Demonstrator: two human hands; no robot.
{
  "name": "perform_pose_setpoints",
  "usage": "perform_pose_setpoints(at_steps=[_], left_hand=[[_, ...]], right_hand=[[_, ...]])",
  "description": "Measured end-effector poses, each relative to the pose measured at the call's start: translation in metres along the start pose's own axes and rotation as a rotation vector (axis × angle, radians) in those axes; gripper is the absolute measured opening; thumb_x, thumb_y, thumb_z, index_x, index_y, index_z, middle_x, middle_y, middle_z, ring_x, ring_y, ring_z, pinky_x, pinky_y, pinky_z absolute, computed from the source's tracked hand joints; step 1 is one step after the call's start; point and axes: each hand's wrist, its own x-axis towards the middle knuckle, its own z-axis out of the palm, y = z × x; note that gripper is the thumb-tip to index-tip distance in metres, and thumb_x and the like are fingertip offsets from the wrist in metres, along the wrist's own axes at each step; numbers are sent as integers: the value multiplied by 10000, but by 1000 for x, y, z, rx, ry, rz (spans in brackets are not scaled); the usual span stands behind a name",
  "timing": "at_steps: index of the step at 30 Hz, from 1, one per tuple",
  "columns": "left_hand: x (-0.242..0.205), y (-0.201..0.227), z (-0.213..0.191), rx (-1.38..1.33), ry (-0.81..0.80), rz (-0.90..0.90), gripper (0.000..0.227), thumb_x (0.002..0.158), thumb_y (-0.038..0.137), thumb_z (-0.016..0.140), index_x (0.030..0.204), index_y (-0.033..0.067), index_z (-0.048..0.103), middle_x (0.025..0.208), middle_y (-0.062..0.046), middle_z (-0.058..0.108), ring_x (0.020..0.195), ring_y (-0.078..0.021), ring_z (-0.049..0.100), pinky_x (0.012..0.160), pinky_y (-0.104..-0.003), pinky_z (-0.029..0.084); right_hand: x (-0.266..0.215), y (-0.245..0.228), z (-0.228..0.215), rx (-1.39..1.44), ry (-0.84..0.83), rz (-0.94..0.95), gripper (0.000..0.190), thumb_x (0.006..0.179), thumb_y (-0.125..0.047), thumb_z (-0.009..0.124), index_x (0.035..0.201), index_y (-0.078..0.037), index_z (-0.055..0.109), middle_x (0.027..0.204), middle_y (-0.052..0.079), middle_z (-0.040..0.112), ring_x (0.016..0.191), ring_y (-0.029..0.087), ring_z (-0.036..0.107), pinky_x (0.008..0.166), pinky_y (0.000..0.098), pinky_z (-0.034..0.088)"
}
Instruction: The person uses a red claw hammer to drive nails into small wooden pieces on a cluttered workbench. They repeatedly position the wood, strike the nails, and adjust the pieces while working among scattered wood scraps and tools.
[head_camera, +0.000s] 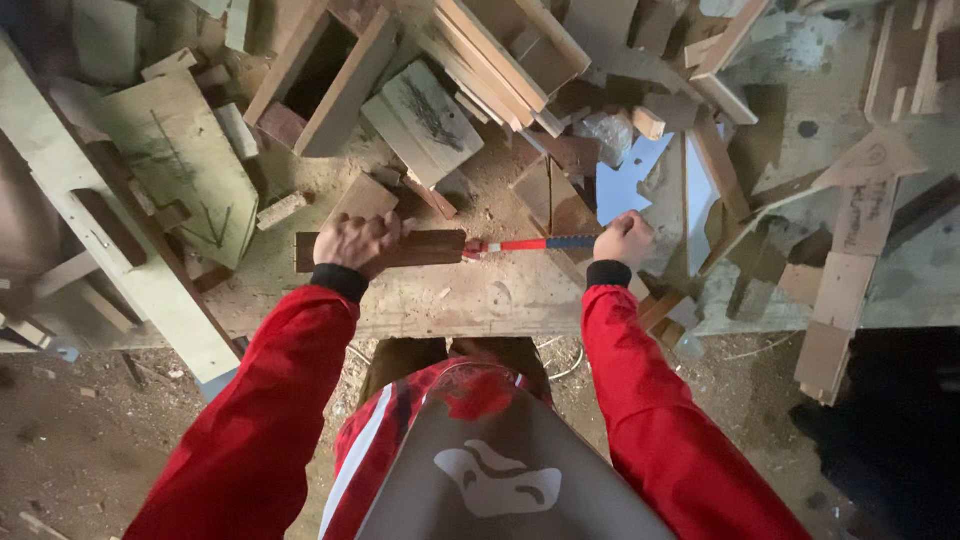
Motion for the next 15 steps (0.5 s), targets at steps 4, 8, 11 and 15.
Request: perform_pose_setpoints(at_steps=[4,8,11,15], left_hand=[[9,-9,-5,-47,51,21,315,958,256,555,1257,241,652,880,22,755,714,-170,732,693,-370,581],[26,-24,3,35,42,28,274,1002,246,571,1263,239,652,889,24,755,713,-172,725,702,-337,572],[21,-22,4,63,80,49,381,869,217,578,1237,289,642,925,13,768,708,-175,730,677,-342,571],[15,-6,-6,-18,-97,-143,231,941,311,544,1148,277,640,901,2,761,710,-206,727,653,-371,563]], right_hand=[[7,4,8,28,3,-2,99,793,-59,555,727,-1,601,654,166,594,611,313,597,604,421,463],[18,1,18,-6,-16,-16,133,830,-46,550,717,24,565,625,195,513,587,302,536,588,428,416],[10,-1,12,107,-39,57,120,797,-60,516,700,-2,558,622,171,562,570,274,555,568,402,433],[13,-23,-7,-132,-84,-54,142,857,-80,571,734,-12,550,664,204,550,598,367,545,577,467,418]])
